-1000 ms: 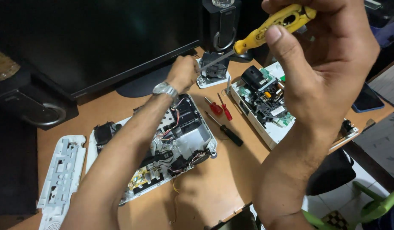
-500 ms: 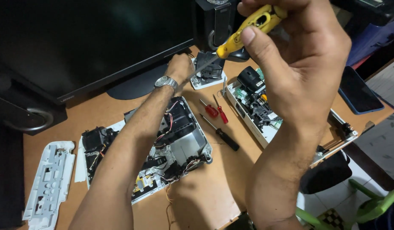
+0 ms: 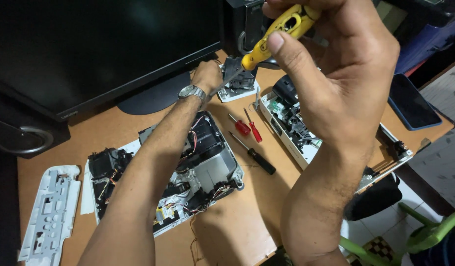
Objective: Unscrewing and removing internal shielding and modules from a projector during a repair process.
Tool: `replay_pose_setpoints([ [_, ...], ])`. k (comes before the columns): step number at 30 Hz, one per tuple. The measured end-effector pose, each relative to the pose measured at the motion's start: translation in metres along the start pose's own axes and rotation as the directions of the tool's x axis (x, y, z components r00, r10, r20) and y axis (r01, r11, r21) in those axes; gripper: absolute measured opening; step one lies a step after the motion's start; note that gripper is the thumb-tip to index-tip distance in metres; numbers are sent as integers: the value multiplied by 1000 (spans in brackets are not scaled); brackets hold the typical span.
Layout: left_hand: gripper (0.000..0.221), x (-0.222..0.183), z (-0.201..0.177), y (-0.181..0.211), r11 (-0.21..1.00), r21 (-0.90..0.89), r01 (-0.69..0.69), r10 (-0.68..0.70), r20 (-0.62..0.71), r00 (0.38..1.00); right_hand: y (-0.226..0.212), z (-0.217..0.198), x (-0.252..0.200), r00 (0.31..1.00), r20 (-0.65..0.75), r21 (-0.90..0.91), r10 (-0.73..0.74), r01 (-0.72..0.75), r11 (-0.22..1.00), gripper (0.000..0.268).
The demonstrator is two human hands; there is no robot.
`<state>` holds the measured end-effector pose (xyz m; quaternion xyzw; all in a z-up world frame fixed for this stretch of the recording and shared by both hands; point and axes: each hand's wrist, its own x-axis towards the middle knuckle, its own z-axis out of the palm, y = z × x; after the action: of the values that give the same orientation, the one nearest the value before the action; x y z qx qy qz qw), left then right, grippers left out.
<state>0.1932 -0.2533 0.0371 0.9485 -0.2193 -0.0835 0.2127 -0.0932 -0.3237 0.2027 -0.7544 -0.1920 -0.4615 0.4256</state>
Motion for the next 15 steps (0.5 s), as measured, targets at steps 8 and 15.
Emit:
replay_pose_setpoints([
  [8, 21, 10, -7, -27, 992, 16, -124, 125, -73, 989, 1, 2, -1, 1000, 6, 31, -13, 13, 999, 21],
  [15, 23, -125, -74, -46, 852, -159, -499, 424, -348, 836, -2, 10, -13, 997, 74, 99, -26, 19, 995, 38],
])
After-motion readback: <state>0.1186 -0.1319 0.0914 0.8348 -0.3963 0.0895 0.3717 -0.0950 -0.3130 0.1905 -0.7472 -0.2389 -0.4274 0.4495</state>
